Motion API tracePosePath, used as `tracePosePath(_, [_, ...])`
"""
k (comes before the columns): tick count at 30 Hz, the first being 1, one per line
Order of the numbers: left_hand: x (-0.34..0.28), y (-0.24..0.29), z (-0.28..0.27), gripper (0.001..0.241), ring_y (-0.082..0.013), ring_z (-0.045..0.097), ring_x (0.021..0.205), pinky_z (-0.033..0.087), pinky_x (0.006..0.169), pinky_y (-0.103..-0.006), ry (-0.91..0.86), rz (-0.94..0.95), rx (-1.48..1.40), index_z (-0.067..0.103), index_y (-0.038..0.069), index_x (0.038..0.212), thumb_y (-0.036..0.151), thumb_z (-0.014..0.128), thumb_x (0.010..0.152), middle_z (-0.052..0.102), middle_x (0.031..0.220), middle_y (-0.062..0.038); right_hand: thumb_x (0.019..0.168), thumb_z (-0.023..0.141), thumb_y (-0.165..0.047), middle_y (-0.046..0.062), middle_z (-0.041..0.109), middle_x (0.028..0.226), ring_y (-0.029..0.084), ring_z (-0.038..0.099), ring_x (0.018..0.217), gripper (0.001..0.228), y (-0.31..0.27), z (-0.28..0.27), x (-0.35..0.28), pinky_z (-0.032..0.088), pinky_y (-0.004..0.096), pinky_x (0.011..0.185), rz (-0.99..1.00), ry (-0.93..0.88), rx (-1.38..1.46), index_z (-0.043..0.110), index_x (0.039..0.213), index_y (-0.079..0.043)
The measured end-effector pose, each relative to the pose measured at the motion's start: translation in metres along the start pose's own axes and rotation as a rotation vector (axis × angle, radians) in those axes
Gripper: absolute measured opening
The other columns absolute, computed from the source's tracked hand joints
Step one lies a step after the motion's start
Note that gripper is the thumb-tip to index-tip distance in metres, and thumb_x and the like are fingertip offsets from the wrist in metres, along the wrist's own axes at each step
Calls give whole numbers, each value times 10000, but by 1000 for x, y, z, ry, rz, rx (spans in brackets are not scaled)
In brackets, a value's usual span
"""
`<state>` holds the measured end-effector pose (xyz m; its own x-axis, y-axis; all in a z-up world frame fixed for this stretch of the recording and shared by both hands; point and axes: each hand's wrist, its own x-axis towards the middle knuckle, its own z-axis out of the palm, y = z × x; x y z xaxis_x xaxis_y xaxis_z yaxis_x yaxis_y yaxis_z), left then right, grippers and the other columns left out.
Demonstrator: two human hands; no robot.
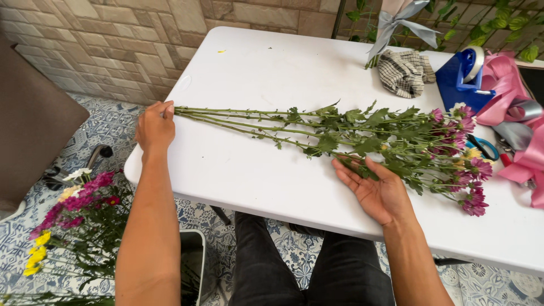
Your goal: The person selects stems of white, purple, and yellow flowers from a bucket and arranges them into a bunch on a table before smoothing the stems.
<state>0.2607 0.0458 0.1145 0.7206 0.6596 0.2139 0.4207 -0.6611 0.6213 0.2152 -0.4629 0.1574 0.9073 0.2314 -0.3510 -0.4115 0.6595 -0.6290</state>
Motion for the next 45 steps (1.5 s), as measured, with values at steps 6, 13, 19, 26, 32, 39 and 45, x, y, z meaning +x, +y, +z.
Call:
tracePosePath(6, [3,-2,0,249,-335,457,1401,337,1137,-582,-67,36,104,684,427,1296,420,529,1102,538,1524,13,957,567,-198,347,667,1322,500,716,956,421,-16,21,-41,608,511,806,2,-39,-496,620,1204,138])
tracePosePath(13, [4,-9,5,263,-326,470,1383,348,1115,-558,-57,69,117,674,431,1321,441,520,1107,541,1518,-2,957,641,-257,367,770,1103,444,778,620,493,-36,29,-70,626,419,460,-13,93,-1091,701,1195,171])
tracePosePath(19, [3,-11,8,299,-370,495,1373,349,1109,-575,-30,113,132,665,389,1365,424,491,1124,539,1534,-86,967,689,-256,177,803,903,280,720,548,337,-22,-8,-35,580,365,530,-180,102,-1307,735,1246,-73])
tracePosePath(26, [-6,-10,-7,499,-418,483,1389,335,1143,-578,42,146,-128,452,83,1557,340,450,1129,513,1509,-256,980,670,-199,201,738,812,260,570,488,293,-19,0,-36,492,360,488,-209,20,-1283,739,1171,13])
tracePosePath(32, [-46,-43,-64,517,-284,553,1349,404,1118,-422,71,87,-526,466,81,1501,404,461,1098,617,1417,-188,1005,617,-200,159,769,828,252,684,590,230,6,44,-55,510,337,639,-200,-7,-1450,695,1112,-11])
tracePosePath(39, [-115,-117,-168,426,-208,774,927,614,835,-300,358,91,-730,599,57,1306,380,457,1068,776,1013,-151,985,656,-337,36,752,713,202,622,642,251,59,102,-73,461,343,703,-331,-168,-1756,604,1090,-115])
tracePosePath(45, [-186,-176,-221,365,-159,736,845,621,758,-274,521,-140,-689,620,67,1244,344,462,1067,751,952,-88,935,649,-357,-44,796,924,93,655,662,285,156,150,-58,492,273,627,-146,-880,-1659,722,1148,-182])
